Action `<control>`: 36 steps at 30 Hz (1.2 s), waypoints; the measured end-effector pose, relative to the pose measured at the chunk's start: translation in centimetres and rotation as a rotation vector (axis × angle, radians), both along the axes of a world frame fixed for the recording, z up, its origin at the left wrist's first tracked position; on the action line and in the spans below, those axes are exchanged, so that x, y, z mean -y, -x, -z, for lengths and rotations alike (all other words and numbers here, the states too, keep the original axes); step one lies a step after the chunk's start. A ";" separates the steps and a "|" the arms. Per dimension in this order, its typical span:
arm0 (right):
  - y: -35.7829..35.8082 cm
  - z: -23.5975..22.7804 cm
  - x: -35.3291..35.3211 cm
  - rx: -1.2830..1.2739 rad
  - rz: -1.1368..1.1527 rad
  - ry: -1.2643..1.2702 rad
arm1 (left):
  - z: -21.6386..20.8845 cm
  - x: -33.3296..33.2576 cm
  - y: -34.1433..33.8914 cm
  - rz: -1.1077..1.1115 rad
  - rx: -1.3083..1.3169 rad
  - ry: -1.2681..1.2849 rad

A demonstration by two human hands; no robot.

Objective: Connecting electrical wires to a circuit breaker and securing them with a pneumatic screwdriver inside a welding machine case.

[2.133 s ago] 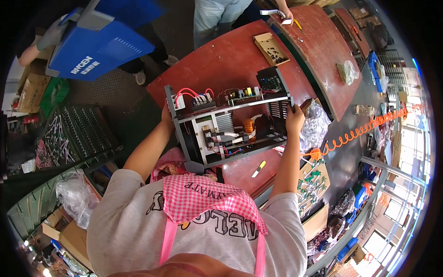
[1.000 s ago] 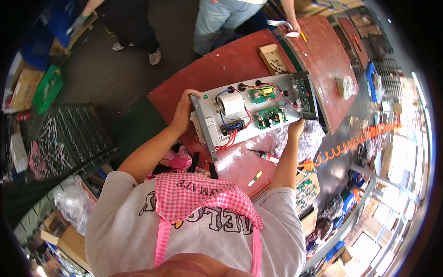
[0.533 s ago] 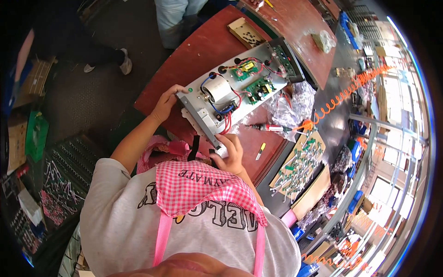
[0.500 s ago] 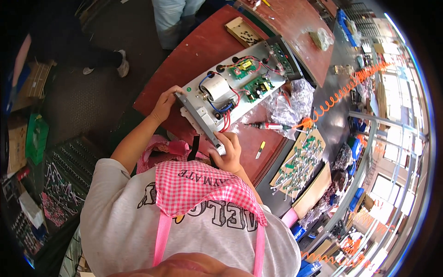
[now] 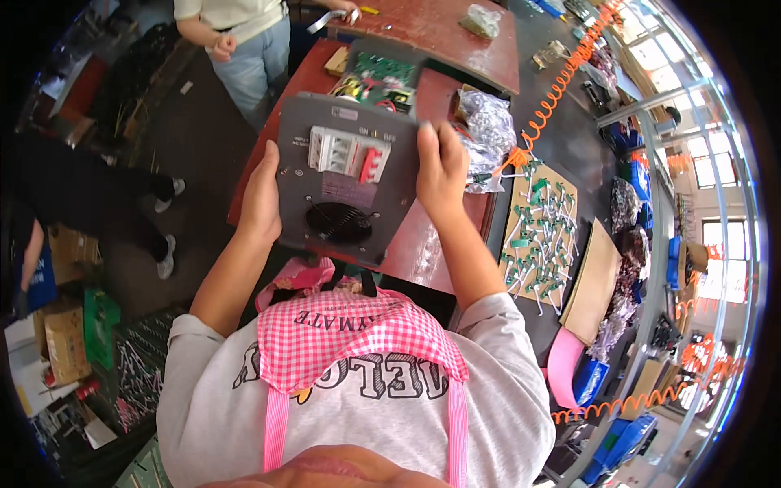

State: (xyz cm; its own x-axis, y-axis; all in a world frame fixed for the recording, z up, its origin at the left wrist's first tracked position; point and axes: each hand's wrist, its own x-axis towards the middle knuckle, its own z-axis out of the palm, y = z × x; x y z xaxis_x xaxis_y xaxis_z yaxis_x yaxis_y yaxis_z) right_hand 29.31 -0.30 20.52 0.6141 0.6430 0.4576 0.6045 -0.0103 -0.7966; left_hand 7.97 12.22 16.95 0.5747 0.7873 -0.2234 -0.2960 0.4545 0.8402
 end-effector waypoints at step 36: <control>-16.6 4.2 -6.7 -1.061 0.708 -0.215 | 3.4 -12.6 -5.2 0.135 0.190 -0.619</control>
State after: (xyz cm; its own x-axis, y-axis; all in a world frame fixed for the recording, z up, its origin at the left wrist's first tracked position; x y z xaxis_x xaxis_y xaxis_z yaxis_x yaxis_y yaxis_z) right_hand 45.88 6.41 16.28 0.9133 0.0058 -0.4072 -0.4049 0.1213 -0.9063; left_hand 13.20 24.83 13.58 0.6620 0.6558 0.3628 -0.4394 -0.0525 0.8967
